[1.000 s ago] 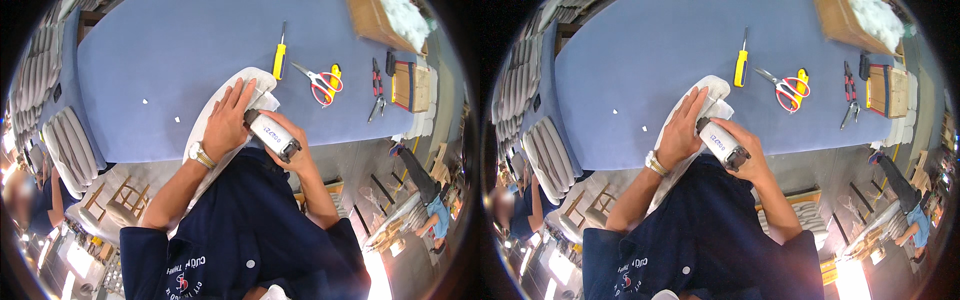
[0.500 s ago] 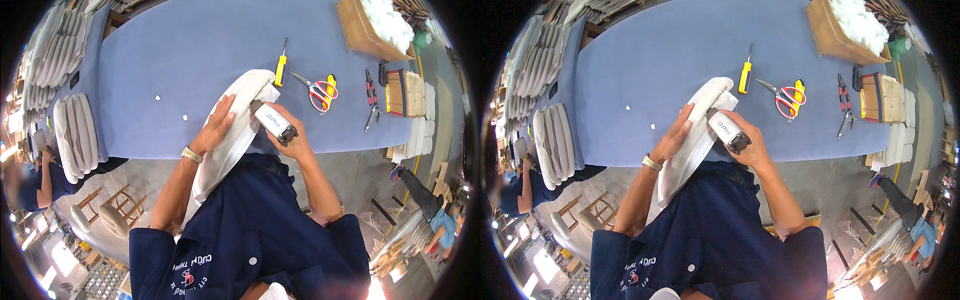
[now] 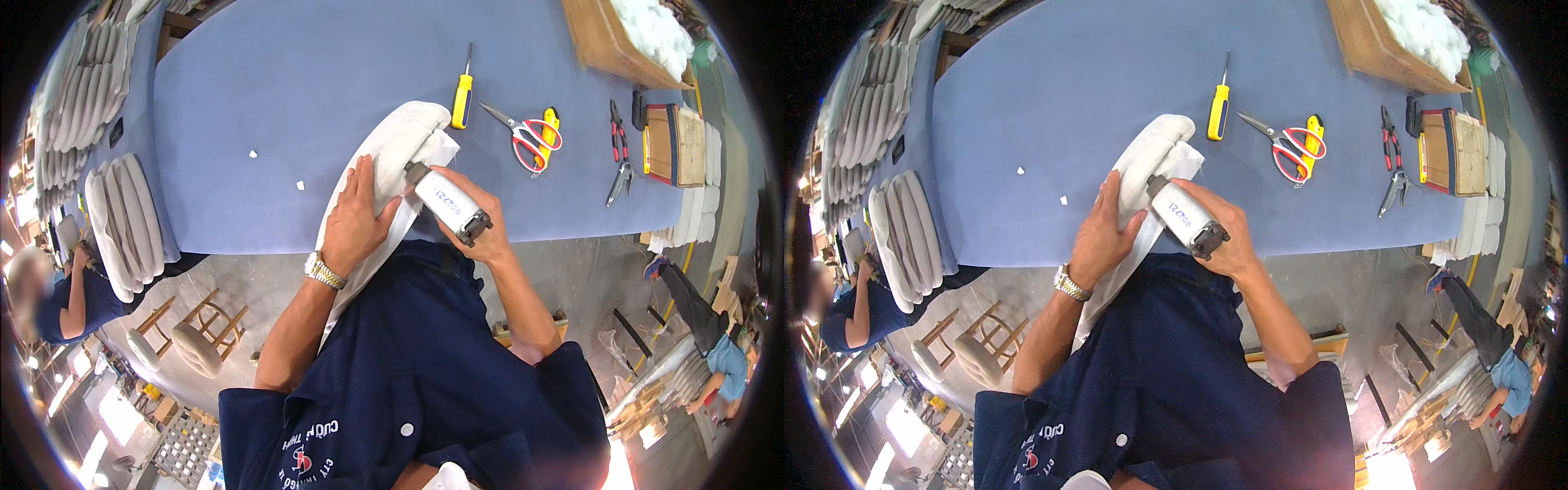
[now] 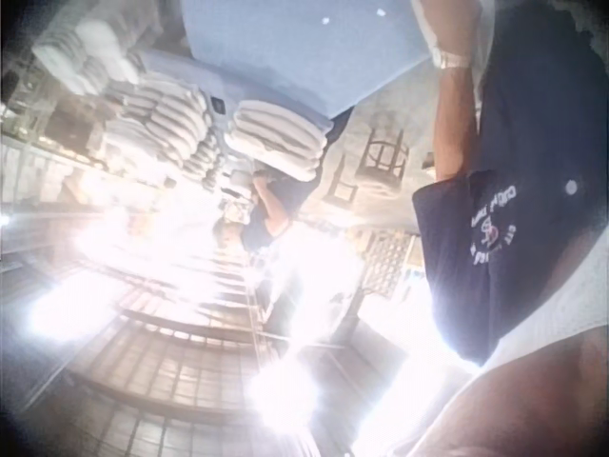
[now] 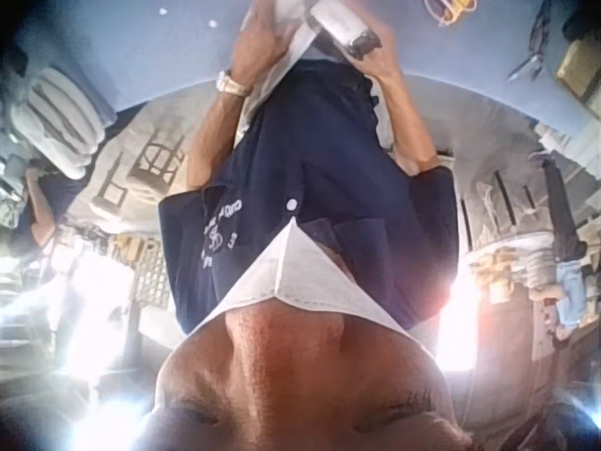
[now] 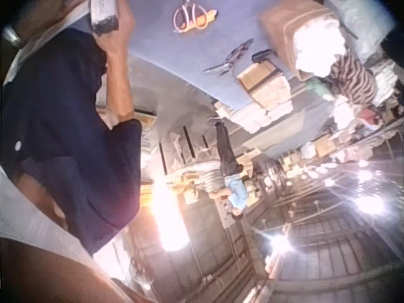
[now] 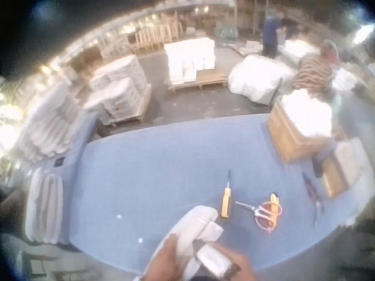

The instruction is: The person folds and staples a white fabric cover onto a cushion using a pneumatic staple gun, then trims excess fabric with a utility knife. They repeat the process on another cushion and stack the finished items on a nearby pile.

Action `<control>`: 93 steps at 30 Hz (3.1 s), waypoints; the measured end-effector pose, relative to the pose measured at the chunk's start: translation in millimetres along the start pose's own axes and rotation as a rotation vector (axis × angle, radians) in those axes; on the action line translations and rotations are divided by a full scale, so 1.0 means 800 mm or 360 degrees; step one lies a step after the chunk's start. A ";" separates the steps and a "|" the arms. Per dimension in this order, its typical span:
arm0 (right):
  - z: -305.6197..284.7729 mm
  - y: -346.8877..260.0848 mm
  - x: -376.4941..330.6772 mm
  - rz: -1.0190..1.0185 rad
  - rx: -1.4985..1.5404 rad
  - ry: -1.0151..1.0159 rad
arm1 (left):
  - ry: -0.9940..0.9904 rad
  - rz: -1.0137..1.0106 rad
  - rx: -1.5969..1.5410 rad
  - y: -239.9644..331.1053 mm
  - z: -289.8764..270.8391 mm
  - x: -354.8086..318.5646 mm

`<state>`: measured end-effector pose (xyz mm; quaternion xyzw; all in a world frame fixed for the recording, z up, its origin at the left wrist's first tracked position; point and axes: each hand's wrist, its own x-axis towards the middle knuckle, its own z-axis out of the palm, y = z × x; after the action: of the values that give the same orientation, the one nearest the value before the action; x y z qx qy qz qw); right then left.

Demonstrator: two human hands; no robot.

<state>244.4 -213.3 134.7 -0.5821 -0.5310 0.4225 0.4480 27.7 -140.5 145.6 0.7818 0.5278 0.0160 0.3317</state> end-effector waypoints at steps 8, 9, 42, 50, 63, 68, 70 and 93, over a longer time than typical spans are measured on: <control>-0.013 -0.006 0.011 0.0059 0.0030 -0.0195 | 0.0033 0.0044 0.0011 -0.001 0.004 -0.003; -0.015 -0.008 0.013 0.0080 0.0018 -0.0220 | 0.0038 0.0039 0.0008 0.001 0.004 -0.003; 0.004 -0.018 -0.008 -0.0003 -0.0055 -0.0272 | 0.0053 0.0001 -0.0086 0.003 0.004 -0.004; 0.017 -0.016 -0.009 0.0186 -0.0013 -0.0223 | 0.0071 -0.0011 -0.0068 0.005 0.006 0.002; 0.018 -0.031 -0.005 0.0225 0.0035 -0.0342 | 0.0063 -0.0022 -0.0052 0.003 0.009 0.005; 0.026 -0.032 -0.012 0.0331 0.0101 -0.0281 | 0.0070 0.0042 -0.0115 0.005 0.008 0.009; 0.024 -0.028 -0.011 0.0210 0.0041 -0.0284 | -0.0025 0.0177 -0.0065 -0.001 -0.001 0.009; 0.029 -0.017 -0.009 -0.0174 -0.0114 -0.0206 | 0.0219 -0.0079 -0.0071 -0.024 0.015 -0.043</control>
<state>218.3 -218.3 142.8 -0.5393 -0.6046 0.4149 0.4140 1.0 -171.3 137.2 0.7579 0.5680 0.0732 0.3123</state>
